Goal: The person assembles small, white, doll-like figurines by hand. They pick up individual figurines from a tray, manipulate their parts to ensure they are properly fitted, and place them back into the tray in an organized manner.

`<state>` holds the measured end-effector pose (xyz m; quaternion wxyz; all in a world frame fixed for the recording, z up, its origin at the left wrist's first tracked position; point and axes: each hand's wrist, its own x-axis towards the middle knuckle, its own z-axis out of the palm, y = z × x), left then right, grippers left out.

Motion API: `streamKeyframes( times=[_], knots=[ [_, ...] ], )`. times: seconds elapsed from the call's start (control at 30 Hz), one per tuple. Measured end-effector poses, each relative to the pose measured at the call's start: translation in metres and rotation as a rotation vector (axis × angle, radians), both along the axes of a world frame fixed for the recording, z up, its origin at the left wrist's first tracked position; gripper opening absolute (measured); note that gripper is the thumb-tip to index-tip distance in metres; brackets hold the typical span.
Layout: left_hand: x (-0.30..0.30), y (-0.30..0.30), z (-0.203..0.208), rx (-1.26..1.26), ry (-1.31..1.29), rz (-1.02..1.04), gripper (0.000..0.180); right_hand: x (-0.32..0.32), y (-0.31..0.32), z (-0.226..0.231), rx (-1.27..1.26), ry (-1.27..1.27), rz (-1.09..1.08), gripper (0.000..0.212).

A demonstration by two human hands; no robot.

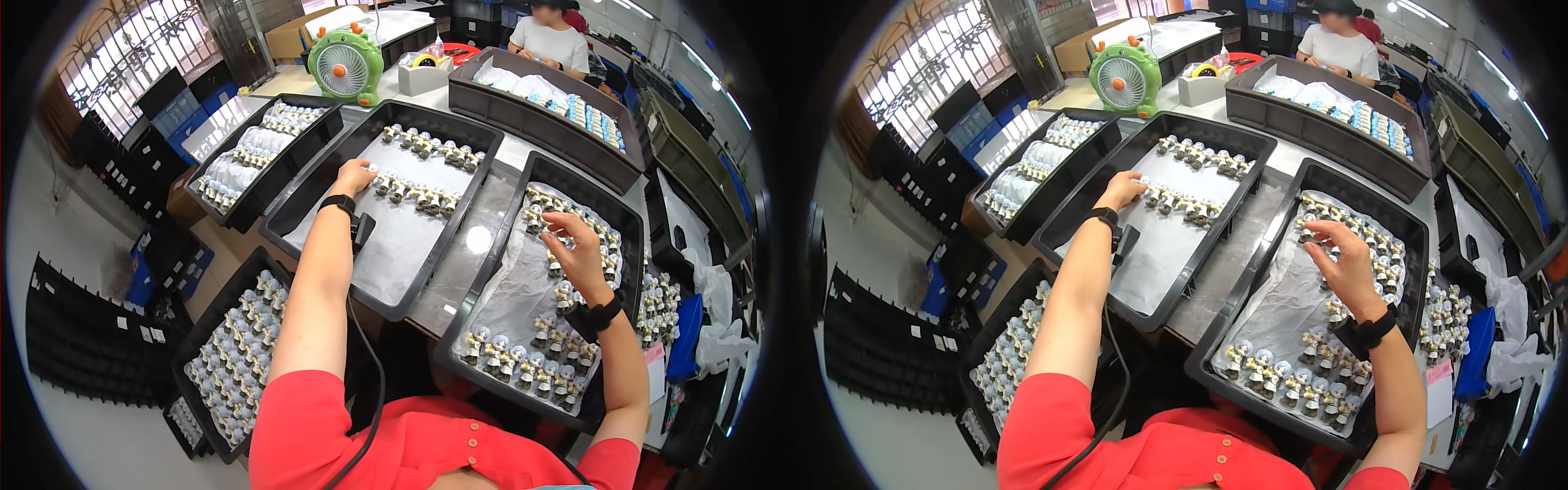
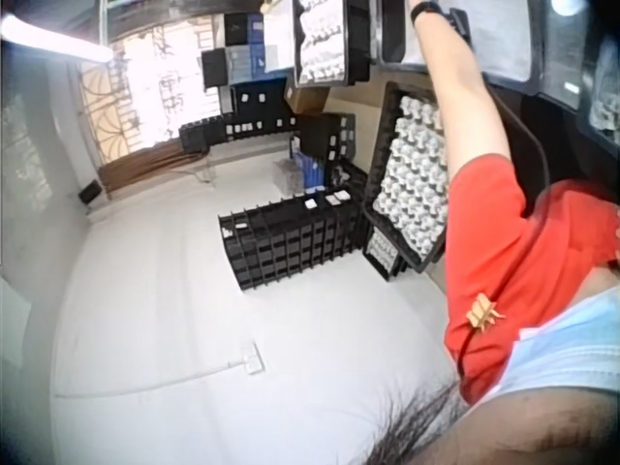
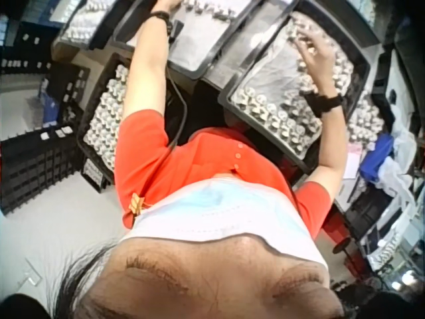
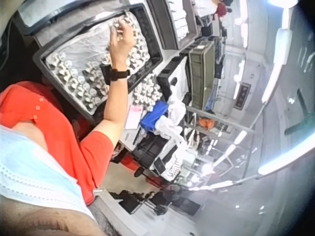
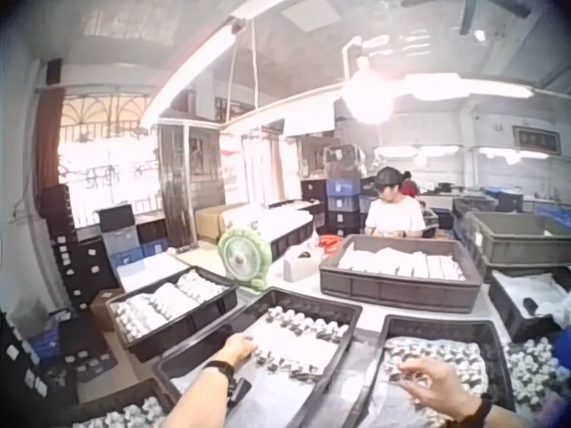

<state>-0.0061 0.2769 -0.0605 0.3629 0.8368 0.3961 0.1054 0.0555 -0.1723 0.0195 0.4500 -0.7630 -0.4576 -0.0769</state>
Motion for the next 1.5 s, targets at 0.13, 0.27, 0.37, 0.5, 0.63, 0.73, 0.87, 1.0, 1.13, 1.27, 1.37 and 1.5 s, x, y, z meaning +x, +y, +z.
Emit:
streamKeyframes(
  times=[0.13, 0.27, 0.37, 0.5, 0.63, 0.73, 0.87, 1.0, 1.13, 1.27, 1.37, 1.5],
  knots=[
    [0.003, 0.018, -0.015, 0.024, 0.024, -0.031, 0.041, 0.000, 0.003, -0.003, -0.035, -0.006, 0.024, 0.024],
    [0.002, 0.000, 0.000, 0.069, 0.052, -0.045, 0.037, 0.001, -0.001, -0.003, -0.071, -0.001, 0.025, 0.023],
    [0.003, 0.005, -0.005, 0.054, 0.030, -0.066, 0.037, 0.002, -0.002, 0.000, -0.096, 0.019, 0.016, 0.021],
    [-0.002, -0.003, 0.009, 0.008, 0.064, 0.029, 0.051, 0.004, -0.004, 0.000, -0.076, 0.045, 0.011, 0.020],
    [-0.011, -0.020, 0.032, -0.131, 0.067, 0.049, 0.075, 0.006, -0.006, 0.001, -0.074, 0.055, 0.009, 0.019],
    [-0.013, -0.035, 0.039, -0.210, 0.106, -0.032, 0.090, 0.006, -0.007, 0.002, -0.085, 0.055, 0.008, 0.018],
    [-0.005, -0.030, 0.026, -0.205, 0.152, -0.099, 0.094, 0.006, -0.006, 0.003, -0.096, 0.073, 0.016, 0.019],
    [-0.003, -0.032, 0.023, -0.162, 0.112, -0.058, 0.059, 0.008, -0.009, 0.005, -0.099, 0.096, 0.021, 0.019],
    [-0.005, -0.033, 0.026, -0.240, 0.058, -0.106, 0.058, 0.009, -0.009, 0.006, -0.101, 0.088, 0.023, 0.020],
    [-0.014, -0.047, 0.047, -0.342, 0.030, -0.058, 0.094, 0.008, -0.011, 0.008, -0.106, 0.111, 0.007, 0.019],
    [-0.008, -0.054, 0.044, -0.352, 0.019, -0.066, 0.076, 0.011, -0.012, 0.004, -0.086, 0.096, 0.000, 0.018],
    [0.010, -0.041, 0.018, -0.309, 0.166, -0.133, 0.085, 0.011, -0.010, 0.006, -0.071, 0.114, 0.004, 0.019]
  ],
)
